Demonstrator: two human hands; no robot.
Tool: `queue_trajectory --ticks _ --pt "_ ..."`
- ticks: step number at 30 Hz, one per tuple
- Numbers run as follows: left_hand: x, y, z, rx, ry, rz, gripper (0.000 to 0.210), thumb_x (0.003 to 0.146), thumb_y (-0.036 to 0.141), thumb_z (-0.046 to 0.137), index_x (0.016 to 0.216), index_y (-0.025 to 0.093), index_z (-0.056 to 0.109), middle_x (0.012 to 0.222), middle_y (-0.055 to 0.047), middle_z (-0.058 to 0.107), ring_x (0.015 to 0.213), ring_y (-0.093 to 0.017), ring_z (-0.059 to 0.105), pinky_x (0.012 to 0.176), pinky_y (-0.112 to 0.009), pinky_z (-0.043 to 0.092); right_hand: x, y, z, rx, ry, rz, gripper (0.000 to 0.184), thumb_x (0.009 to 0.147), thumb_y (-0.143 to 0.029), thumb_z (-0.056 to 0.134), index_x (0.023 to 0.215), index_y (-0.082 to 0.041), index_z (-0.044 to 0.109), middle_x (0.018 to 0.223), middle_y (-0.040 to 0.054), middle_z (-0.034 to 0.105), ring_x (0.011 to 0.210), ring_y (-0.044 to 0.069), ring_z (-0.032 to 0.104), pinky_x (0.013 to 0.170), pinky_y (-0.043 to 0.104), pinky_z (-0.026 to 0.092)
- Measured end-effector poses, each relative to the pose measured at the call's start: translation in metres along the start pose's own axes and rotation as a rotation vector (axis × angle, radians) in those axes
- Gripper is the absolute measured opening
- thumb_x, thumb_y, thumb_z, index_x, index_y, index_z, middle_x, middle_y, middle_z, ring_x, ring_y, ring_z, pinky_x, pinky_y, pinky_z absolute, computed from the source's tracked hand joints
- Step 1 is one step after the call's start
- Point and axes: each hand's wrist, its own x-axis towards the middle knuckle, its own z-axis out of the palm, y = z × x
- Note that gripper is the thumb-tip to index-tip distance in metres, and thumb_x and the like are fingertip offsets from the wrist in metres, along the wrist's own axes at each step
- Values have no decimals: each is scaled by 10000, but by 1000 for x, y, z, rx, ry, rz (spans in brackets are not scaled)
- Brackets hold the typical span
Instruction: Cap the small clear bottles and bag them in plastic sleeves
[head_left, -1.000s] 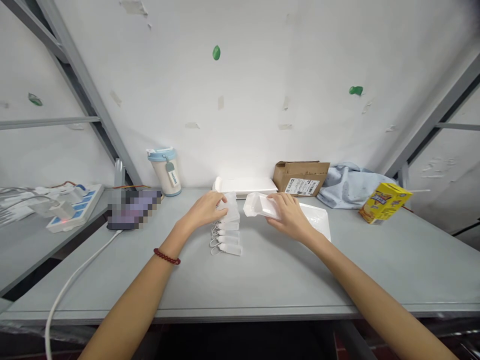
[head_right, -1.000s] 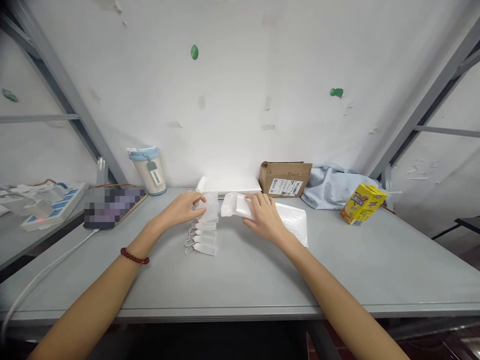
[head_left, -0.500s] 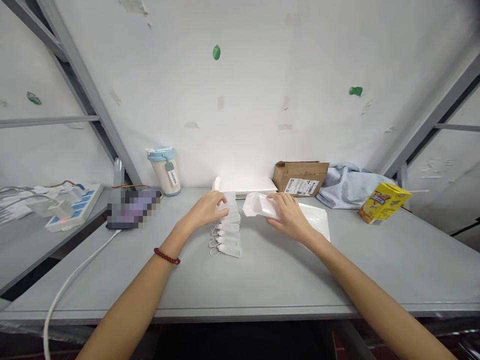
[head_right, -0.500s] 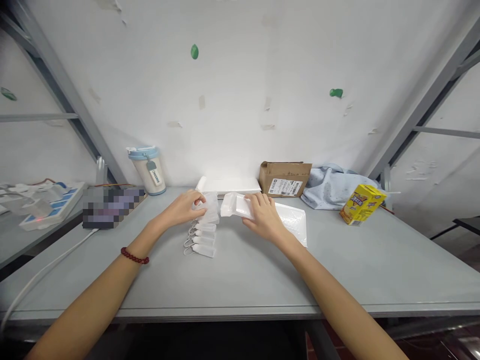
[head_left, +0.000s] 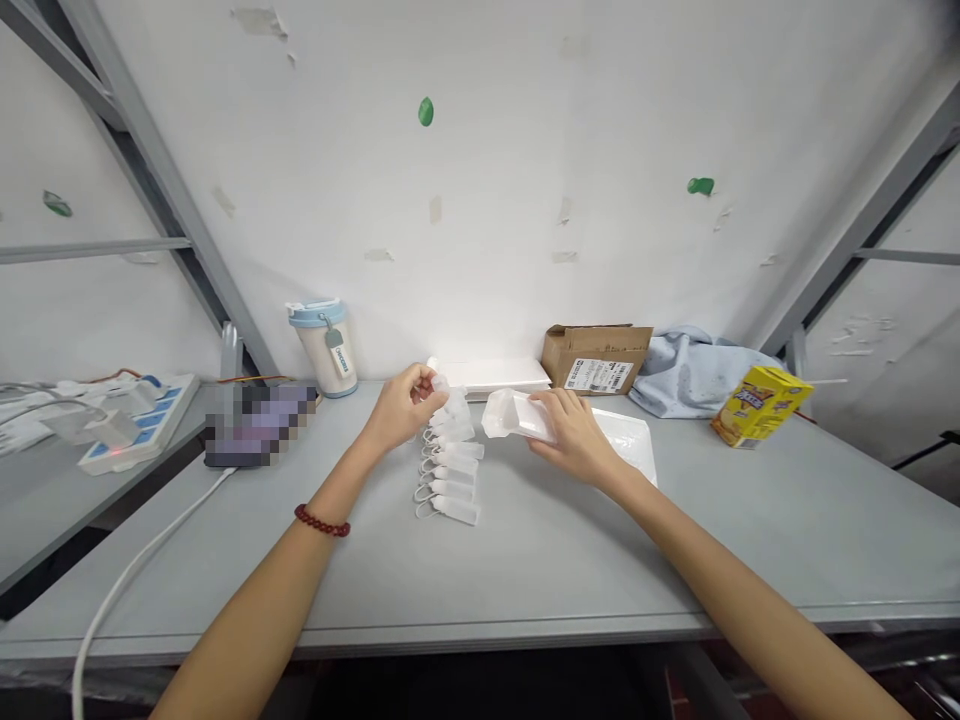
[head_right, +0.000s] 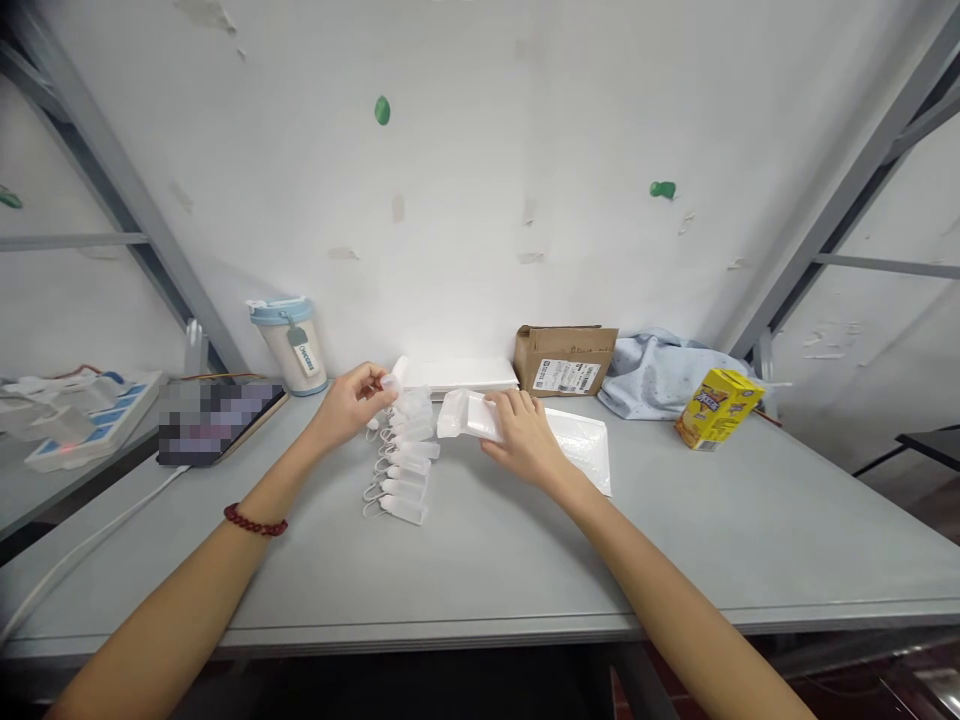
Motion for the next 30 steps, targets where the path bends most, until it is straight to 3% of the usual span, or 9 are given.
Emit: queue_trajectory --ticks 5,15,20,30 --pt "-3 6 11 -235 -59 -44 184 726 326 571 790 163 518 669 28 513 594 -98 462 550 -210 366 0 -1 0 4 16 -12 427 724 -261 542 1130 -188 433 1074 121 531 988 295 459 823 409 349" --pt "-15 14 34 -46 -217 26 276 765 364 584 965 192 664 831 -15 641 688 -127 519 610 -234 406 -1 -3 0 34 53 -44 419 723 -265 551 1118 -190 435 1063 122 532 981 296 461 806 400 353" --pt "-18 12 41 -17 -208 110 261 821 319 526 987 199 688 840 -31 657 678 -129 520 589 -244 397 -1 -4 1 29 51 -45 432 713 -257 559 1121 -183 436 1078 122 533 990 291 458 809 397 356" --pt "-20 12 47 146 -65 150 104 776 208 583 688 187 634 688 3 617 675 -136 511 646 -266 388 -2 -4 4 42 43 -91 407 728 -237 554 1114 -187 434 1078 113 542 985 277 466 824 399 358"
